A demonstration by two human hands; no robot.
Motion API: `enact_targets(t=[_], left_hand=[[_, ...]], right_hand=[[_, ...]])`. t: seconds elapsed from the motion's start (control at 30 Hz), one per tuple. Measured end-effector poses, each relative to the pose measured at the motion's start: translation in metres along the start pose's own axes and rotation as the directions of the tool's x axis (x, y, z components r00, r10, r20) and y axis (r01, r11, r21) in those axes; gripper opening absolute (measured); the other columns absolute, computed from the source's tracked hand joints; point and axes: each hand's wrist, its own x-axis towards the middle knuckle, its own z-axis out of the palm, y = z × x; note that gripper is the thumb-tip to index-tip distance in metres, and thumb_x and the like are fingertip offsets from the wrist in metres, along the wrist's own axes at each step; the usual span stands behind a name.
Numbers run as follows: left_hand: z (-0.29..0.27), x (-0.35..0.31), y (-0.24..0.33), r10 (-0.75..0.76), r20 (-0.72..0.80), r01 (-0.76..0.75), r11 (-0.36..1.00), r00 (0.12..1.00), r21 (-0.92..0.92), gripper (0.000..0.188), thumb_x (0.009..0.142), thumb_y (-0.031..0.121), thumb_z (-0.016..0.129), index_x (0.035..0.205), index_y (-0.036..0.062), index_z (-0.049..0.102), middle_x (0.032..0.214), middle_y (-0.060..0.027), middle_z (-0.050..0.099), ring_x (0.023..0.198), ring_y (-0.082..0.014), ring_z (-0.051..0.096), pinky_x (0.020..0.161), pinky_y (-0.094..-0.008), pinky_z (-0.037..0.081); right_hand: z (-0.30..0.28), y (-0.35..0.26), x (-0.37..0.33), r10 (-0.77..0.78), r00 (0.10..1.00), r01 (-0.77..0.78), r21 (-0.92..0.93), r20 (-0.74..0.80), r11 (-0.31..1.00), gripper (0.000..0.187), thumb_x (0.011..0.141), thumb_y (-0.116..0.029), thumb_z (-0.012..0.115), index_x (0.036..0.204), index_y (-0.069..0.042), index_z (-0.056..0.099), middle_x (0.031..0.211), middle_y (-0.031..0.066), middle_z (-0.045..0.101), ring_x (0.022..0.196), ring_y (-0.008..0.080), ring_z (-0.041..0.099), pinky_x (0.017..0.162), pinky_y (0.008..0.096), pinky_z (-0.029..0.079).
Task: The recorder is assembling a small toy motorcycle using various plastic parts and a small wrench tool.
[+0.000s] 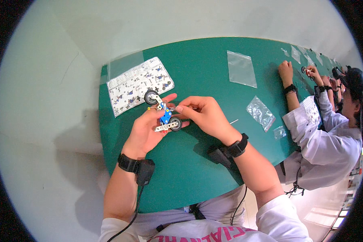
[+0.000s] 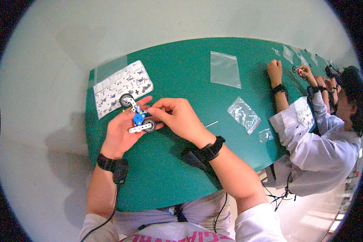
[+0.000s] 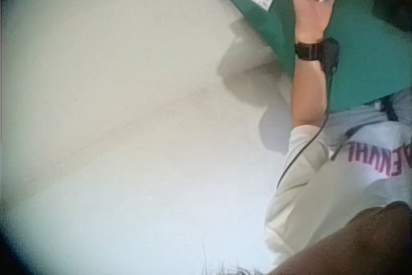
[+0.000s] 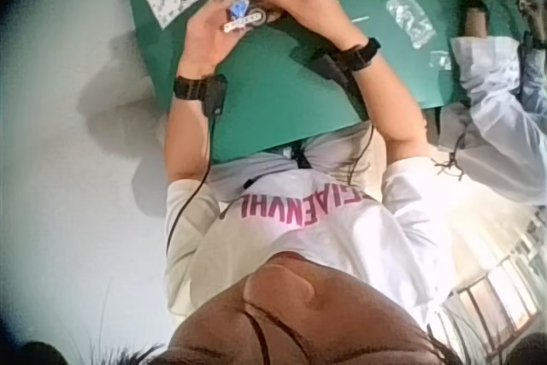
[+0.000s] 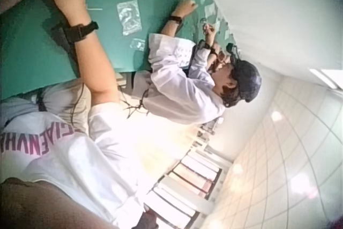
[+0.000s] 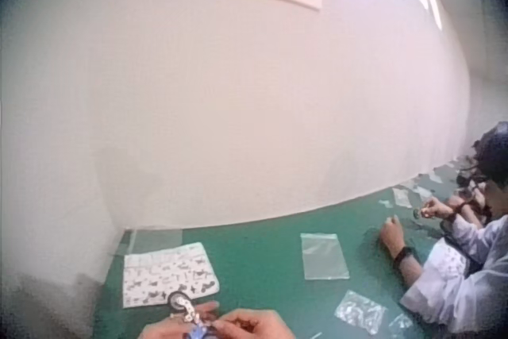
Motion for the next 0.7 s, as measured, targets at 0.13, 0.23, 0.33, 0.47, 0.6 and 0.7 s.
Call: enact_targets(t=[0.13,0.23,0.33,0.47,0.6,0.7], left_hand=[[-0.003,0.004,-0.003,-0.014,-0.087,0.019,0.998,0.996,0.057,0.046,0.106,0.027,0.054,0.141,-0.0029,0.053,0.125,-0.0156,0.066,0.114,-0.0334,0.069,0.095,-0.0487,0.058],[-0.005,0.004,-0.002,-0.004,-0.217,0.062,0.963,0.976,0.261,0.043,0.108,0.03,0.053,0.139,-0.0009,0.056,0.12,-0.0138,0.068,0.107,-0.0338,0.071,0.09,-0.0447,0.06],[-0.001,0.005,-0.002,0.001,-0.232,0.047,0.978,0.973,0.204,0.043,0.107,0.028,0.058,0.136,-0.0038,0.058,0.109,-0.01,0.068,0.105,-0.0303,0.073,0.084,-0.0385,0.06],[-0.004,0.004,-0.001,-0.004,-0.216,0.062,0.963,0.976,0.263,0.046,0.107,0.03,0.058,0.139,-0.0017,0.057,0.107,-0.008,0.07,0.1,-0.0227,0.073,0.081,-0.0338,0.059],[-0.006,0.004,-0.001,0.014,-0.197,0.041,0.961,0.98,0.274,0.047,0.105,0.029,0.063,0.138,-0.0037,0.057,0.101,-0.0055,0.069,0.1,-0.0202,0.072,0.083,-0.0322,0.057],[-0.005,0.003,0.0,0.024,-0.199,0.032,0.962,0.98,0.271,0.046,0.105,0.028,0.063,0.138,-0.0032,0.057,0.102,-0.0057,0.069,0.1,-0.0199,0.072,0.082,-0.0315,0.058]], right_hand=[[-0.01,-0.008,0.0,-0.01,1.0,0.01,-0.043,0.016,0.999,0.025,0.105,-0.022,0.061,0.104,0.001,0.069,0.088,0.0055,0.073,0.08,0.0076,0.064,0.07,0.0257,0.052],[-0.017,-0.014,-0.002,0.064,0.996,-0.063,-0.013,0.069,0.998,0.028,0.107,-0.025,0.056,0.103,0.0,0.069,0.088,0.0017,0.067,0.079,0.005,0.055,0.067,0.0237,0.045],[-0.015,-0.014,-0.003,0.098,0.982,-0.098,-0.006,0.164,0.995,0.027,0.106,-0.024,0.057,0.1,-0.001,0.069,0.08,0.0007,0.064,0.074,0.0043,0.054,0.063,0.024,0.042],[-0.013,-0.016,-0.002,0.129,0.979,-0.128,-0.022,0.157,0.992,0.028,0.105,-0.025,0.06,0.093,-0.002,0.07,0.068,-0.0007,0.061,0.06,0.0048,0.051,0.053,0.0249,0.038],[-0.013,-0.017,-0.001,0.21,0.962,-0.221,0.041,0.175,0.975,0.028,0.104,-0.025,0.062,0.09,-0.002,0.071,0.06,-0.0016,0.06,0.05,0.0049,0.047,0.045,0.0247,0.033],[-0.016,-0.024,-0.003,0.249,0.956,-0.264,0.088,0.156,0.96,0.028,0.104,-0.026,0.062,0.091,-0.003,0.072,0.06,-0.0011,0.059,0.047,0.0043,0.045,0.043,0.0238,0.031]])
